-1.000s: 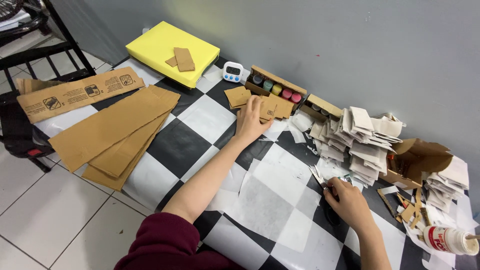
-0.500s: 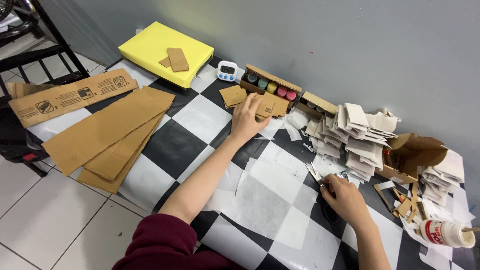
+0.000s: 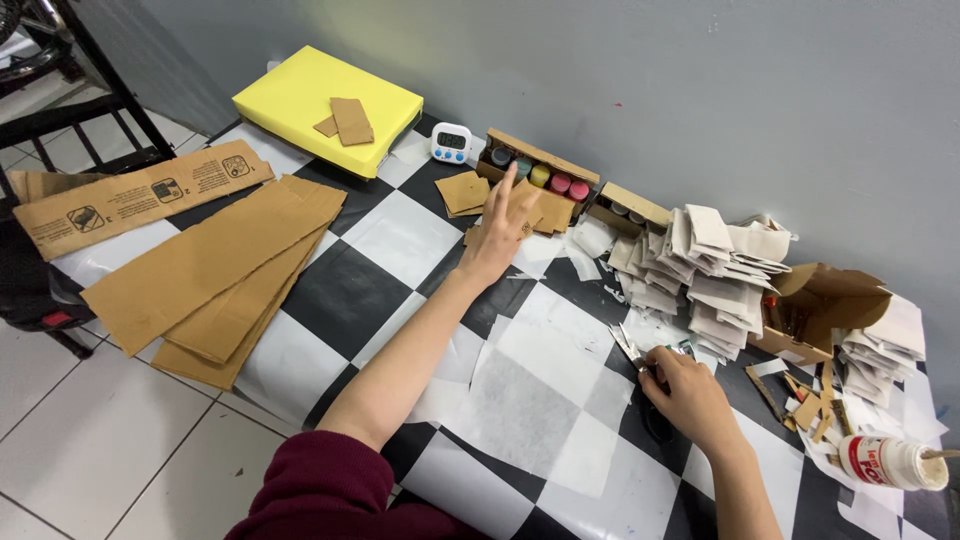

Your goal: Cutting small rectangular pieces from cardboard sheets using scissors

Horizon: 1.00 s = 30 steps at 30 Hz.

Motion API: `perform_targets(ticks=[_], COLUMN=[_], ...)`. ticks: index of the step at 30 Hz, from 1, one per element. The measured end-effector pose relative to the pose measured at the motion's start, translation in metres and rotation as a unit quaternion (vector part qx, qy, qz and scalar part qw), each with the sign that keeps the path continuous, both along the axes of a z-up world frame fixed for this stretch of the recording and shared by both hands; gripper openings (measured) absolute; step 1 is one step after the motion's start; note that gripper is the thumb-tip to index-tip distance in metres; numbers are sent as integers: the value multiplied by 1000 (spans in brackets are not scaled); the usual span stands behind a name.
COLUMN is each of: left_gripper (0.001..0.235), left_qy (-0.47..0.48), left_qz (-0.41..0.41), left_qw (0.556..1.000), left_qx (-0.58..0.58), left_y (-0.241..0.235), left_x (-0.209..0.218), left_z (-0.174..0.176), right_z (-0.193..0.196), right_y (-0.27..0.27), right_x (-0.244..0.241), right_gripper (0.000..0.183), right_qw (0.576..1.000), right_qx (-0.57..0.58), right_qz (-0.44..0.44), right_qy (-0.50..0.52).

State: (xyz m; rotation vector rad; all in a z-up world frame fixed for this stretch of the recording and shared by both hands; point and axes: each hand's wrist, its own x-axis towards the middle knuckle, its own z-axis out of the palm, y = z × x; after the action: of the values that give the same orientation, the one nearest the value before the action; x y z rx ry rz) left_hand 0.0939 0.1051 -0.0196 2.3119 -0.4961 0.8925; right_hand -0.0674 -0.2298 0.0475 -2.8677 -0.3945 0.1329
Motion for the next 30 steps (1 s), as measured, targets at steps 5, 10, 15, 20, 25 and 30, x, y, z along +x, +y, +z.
perform_targets(ticks=[5,10,15,20,25,30], left_gripper=[105,103,101,76,54,26], left_qy=[65,106,148,104,120,88], left_qz=[-50,-1,-9,69,66,-2], left_qw=[996,994,983,983,967,948], left_qx=[-36,-13,-108,-139,-215,-307], left_y=[5,8,11,14,14,7], left_x=[-19,-14,-1,4,2,-4], left_z=[20,16,-1,-6,3,16], right_z=[0,-5,-4,-6,7,21], right_y=[0,-3,-3,-3,-2,-9], right_x=[0,3,2,3,-2,-7], right_gripper=[15,16,15,16,20,55], right_qw=[1000,1000,1000,1000,1000,995], right_qx=[-4,-14,-7,-18,-12,-18], right_qz=[-2,7,1,-5,-7,-10], right_qy=[3,-10,-1,0,25,96])
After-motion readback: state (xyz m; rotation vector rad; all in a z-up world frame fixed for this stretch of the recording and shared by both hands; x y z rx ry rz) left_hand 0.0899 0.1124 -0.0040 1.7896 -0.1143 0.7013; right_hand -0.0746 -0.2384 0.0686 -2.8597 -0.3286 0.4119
